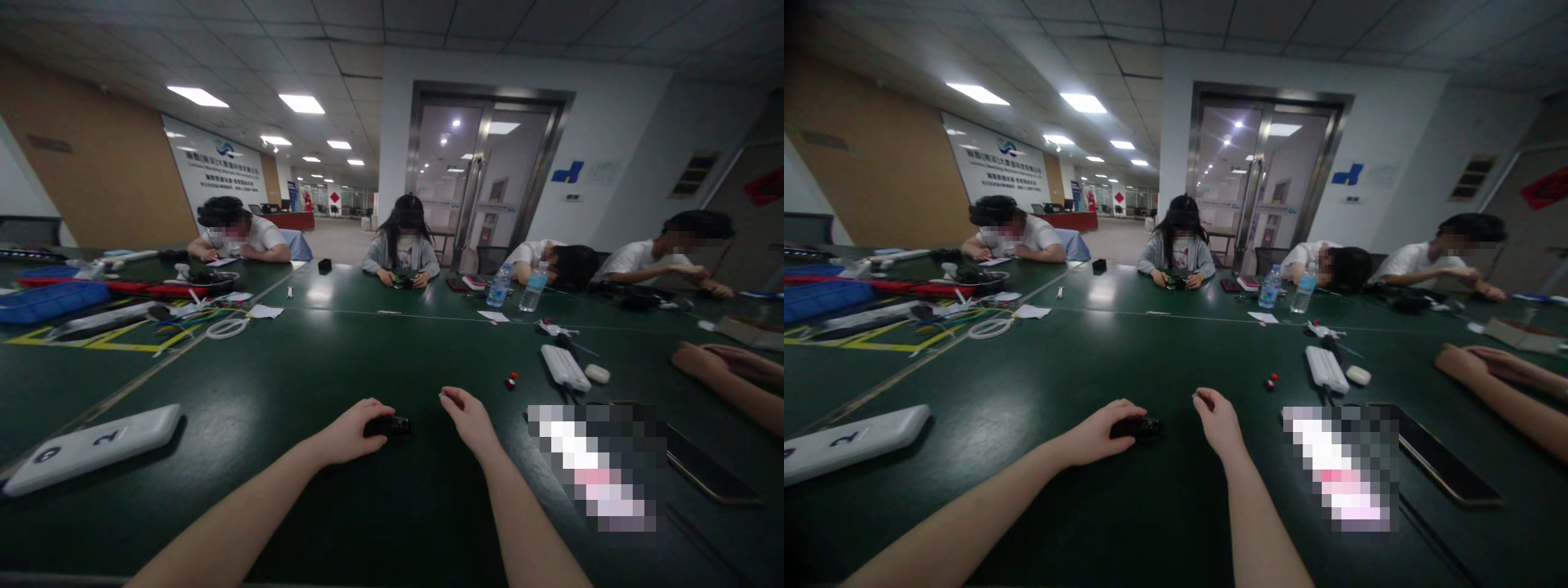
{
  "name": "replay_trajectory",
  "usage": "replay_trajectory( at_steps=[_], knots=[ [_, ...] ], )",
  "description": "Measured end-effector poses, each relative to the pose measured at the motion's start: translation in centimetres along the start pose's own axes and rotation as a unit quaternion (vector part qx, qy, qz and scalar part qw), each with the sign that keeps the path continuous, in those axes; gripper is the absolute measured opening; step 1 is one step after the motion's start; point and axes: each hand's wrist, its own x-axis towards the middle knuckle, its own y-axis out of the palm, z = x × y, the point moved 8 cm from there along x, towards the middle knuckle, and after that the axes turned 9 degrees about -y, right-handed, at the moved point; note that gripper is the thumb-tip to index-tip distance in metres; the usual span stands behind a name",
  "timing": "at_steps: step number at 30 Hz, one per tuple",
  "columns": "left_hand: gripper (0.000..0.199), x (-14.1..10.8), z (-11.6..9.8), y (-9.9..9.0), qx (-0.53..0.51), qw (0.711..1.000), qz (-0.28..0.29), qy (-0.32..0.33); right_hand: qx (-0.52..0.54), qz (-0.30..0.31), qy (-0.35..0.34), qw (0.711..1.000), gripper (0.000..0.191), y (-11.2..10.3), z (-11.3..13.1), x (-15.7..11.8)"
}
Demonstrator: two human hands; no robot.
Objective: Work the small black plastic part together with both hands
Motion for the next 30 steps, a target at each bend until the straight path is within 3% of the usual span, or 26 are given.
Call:
replay_trajectory(
  at_steps=[9, 16, 27, 30],
  knots=[
    [0.047, 0.0, 0.1, 0.0, -0.008, 1.0, 0.005, 0.006, 0.008, -0.015, 0.022, 1.0, 0.039, -0.2, -0.2, -0.1],
    [0.047, 0.0, 0.2, 0.0, -0.003, 1.0, 0.006, -0.007, -0.004, 0.007, 0.023, 1.0, 0.036, -0.1, 0.5, -0.4],
    [0.046, 0.1, 0.2, 0.0, -0.005, 1.0, -0.001, 0.01, -0.056, -0.028, -0.045, 0.997, 0.036, 0.1, 4.0, -1.5],
    [0.045, 0.1, 0.0, -0.1, 0.001, 1.0, -0.006, 0.016, -0.061, 0.015, -0.103, 0.993, 0.031, 1.2, 5.9, -1.9]
  ],
)
